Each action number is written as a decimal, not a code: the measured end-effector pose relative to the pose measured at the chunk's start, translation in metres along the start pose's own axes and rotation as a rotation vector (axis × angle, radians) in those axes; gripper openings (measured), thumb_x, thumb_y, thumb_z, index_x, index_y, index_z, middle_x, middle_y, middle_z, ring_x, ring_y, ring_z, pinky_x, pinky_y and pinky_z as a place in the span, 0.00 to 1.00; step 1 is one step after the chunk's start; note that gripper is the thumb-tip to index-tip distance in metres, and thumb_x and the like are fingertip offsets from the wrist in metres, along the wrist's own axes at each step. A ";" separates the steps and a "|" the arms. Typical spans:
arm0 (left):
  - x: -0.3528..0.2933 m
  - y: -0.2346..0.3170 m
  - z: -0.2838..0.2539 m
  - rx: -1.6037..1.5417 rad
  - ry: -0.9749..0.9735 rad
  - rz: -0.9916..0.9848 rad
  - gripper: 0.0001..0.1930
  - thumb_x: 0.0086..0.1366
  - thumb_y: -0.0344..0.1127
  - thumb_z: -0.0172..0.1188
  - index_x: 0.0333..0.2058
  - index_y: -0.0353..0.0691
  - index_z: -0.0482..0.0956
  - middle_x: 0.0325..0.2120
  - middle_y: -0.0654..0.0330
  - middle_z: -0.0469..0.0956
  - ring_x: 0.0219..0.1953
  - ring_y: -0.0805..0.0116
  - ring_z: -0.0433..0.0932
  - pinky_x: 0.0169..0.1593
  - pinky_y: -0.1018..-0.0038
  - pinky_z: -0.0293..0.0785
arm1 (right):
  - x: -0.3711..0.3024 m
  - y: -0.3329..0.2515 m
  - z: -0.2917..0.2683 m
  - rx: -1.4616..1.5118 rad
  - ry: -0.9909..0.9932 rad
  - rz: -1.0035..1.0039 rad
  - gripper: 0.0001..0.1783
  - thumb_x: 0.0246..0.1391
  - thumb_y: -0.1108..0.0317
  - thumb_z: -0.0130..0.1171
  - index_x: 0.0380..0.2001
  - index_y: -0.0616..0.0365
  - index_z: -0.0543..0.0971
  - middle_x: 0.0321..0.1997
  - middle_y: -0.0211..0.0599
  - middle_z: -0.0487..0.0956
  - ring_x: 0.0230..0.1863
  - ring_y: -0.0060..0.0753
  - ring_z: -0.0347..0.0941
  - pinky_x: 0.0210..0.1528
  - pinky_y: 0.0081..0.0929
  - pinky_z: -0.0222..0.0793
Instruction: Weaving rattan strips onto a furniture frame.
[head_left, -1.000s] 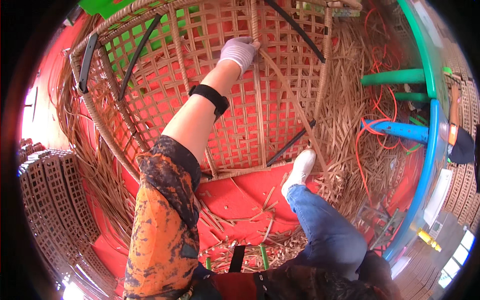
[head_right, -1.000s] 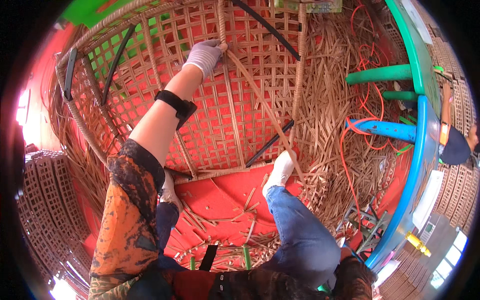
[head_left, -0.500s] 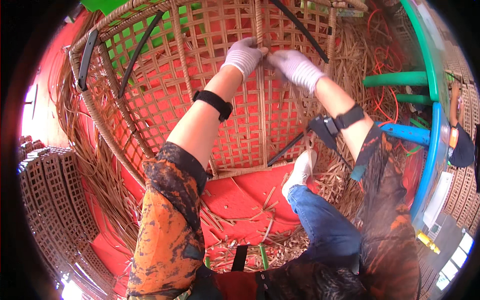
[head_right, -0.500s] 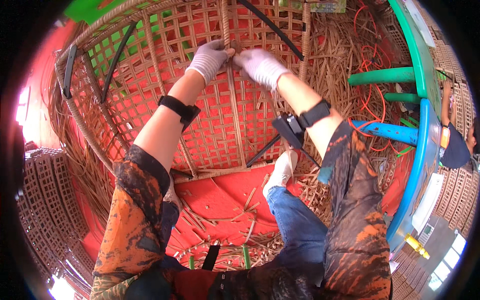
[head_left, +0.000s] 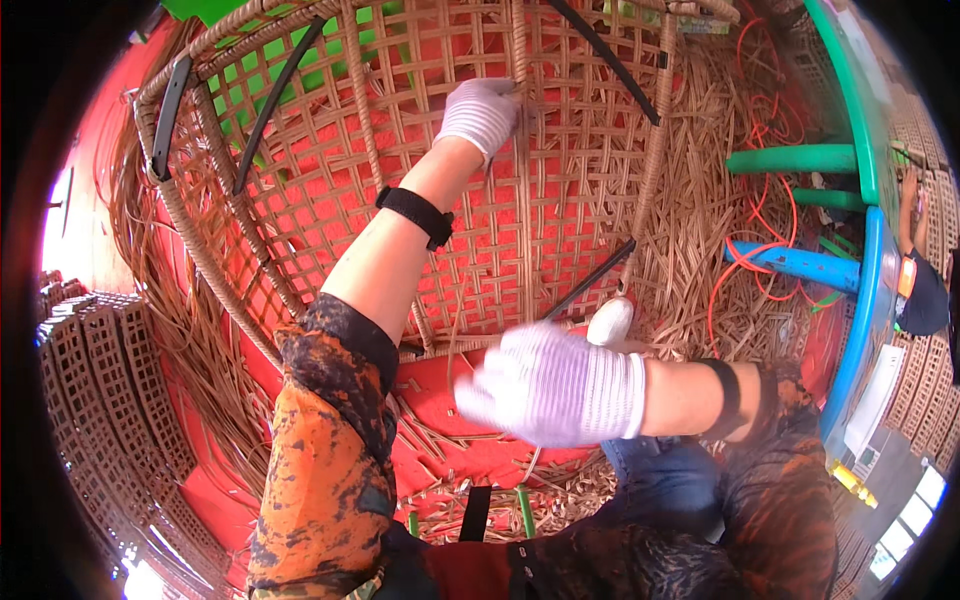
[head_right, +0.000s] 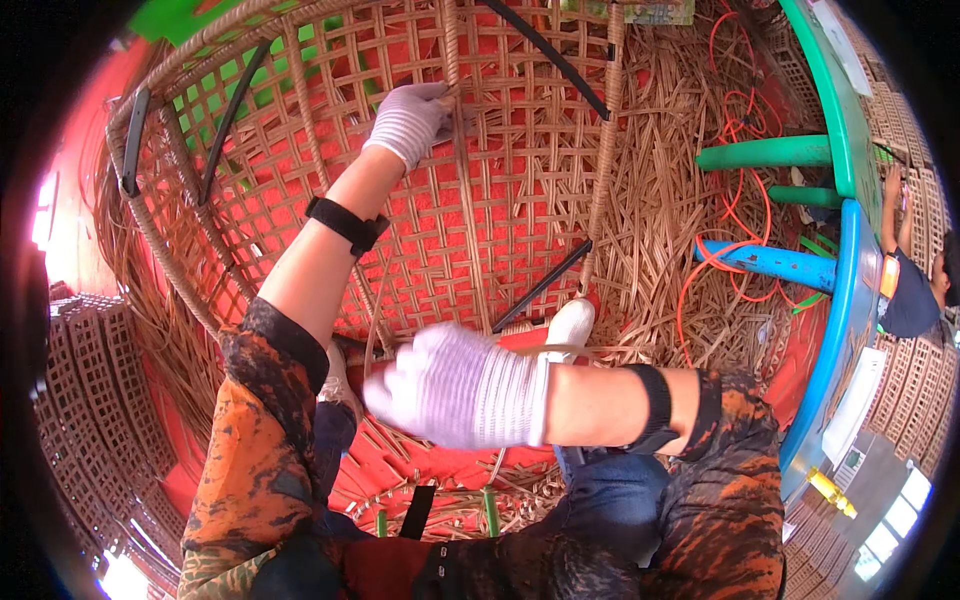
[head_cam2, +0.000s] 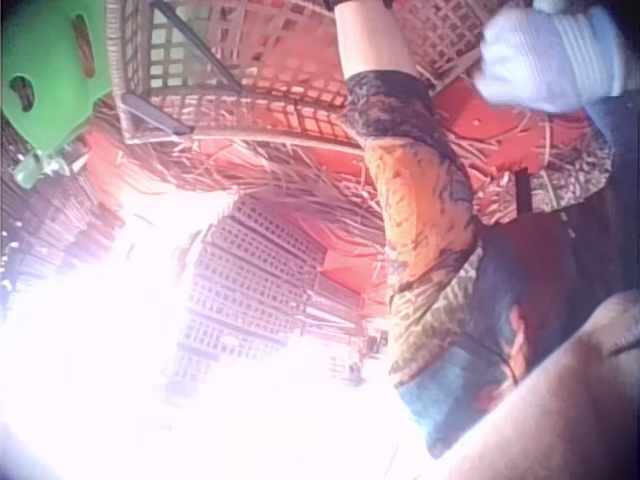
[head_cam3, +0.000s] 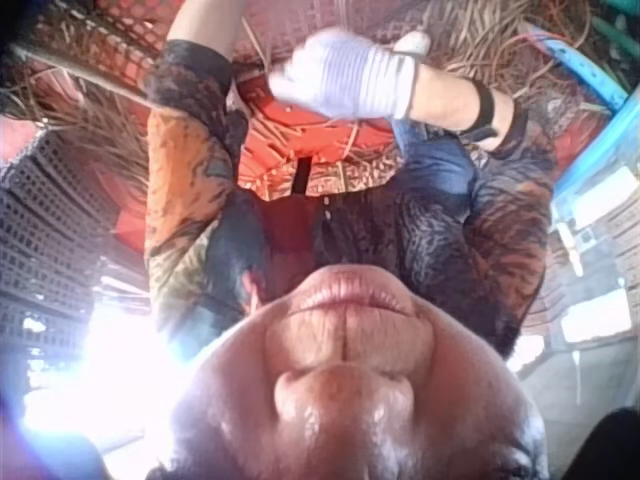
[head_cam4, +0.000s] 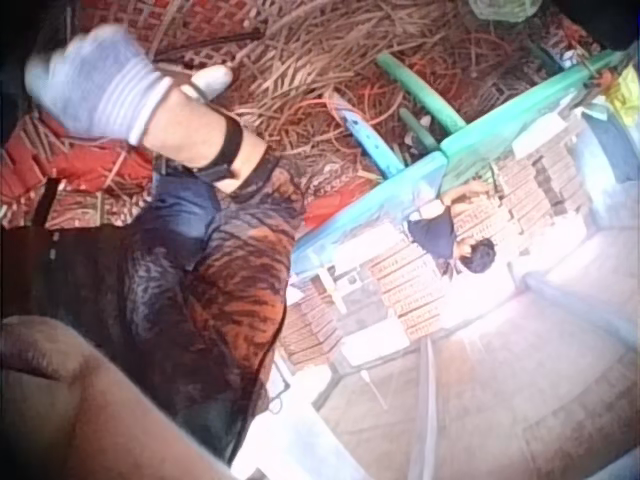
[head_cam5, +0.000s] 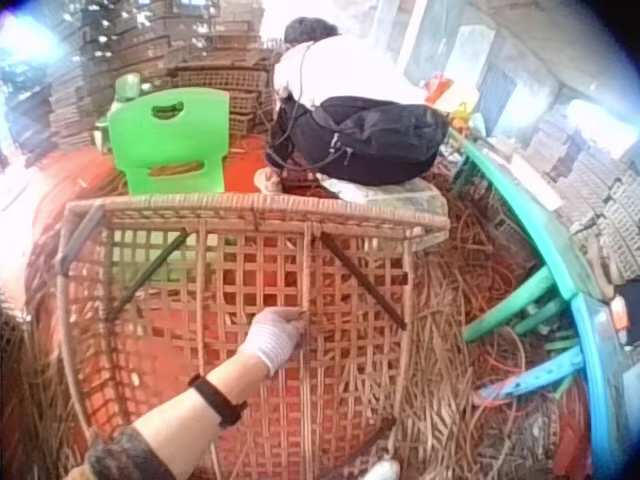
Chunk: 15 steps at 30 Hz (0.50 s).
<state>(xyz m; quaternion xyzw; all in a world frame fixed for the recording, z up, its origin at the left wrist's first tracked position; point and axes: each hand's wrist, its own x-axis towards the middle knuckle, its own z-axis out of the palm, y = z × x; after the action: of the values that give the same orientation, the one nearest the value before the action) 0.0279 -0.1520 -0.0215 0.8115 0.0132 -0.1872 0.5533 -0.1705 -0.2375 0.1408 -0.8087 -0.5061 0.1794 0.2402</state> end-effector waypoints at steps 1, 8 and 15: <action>0.006 -0.017 0.002 -0.254 0.047 -0.039 0.18 0.60 0.40 0.59 0.47 0.38 0.78 0.35 0.52 0.81 0.36 0.65 0.80 0.44 0.70 0.75 | -0.004 0.004 0.002 0.225 -0.132 -0.116 0.08 0.51 0.65 0.50 0.24 0.56 0.74 0.17 0.35 0.75 0.23 0.39 0.76 0.25 0.34 0.71; -0.016 -0.003 0.010 -0.846 -0.180 -0.372 0.15 0.69 0.44 0.48 0.45 0.40 0.74 0.36 0.56 0.81 0.33 0.66 0.82 0.32 0.74 0.77 | -0.016 0.229 -0.019 0.429 0.518 0.789 0.19 0.59 0.63 0.45 0.53 0.51 0.72 0.24 0.26 0.73 0.23 0.20 0.67 0.27 0.19 0.66; -0.019 0.010 0.012 -0.742 -0.227 -0.504 0.12 0.69 0.40 0.47 0.42 0.42 0.76 0.33 0.60 0.81 0.31 0.69 0.81 0.31 0.80 0.76 | 0.011 0.248 -0.041 0.608 0.165 0.873 0.18 0.56 0.58 0.51 0.45 0.56 0.76 0.21 0.27 0.71 0.23 0.21 0.66 0.29 0.20 0.66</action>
<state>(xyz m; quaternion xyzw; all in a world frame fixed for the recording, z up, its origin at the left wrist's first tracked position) 0.0085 -0.1631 -0.0107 0.5044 0.2153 -0.3862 0.7417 0.0373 -0.3278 0.0324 -0.8492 -0.0277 0.3367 0.4058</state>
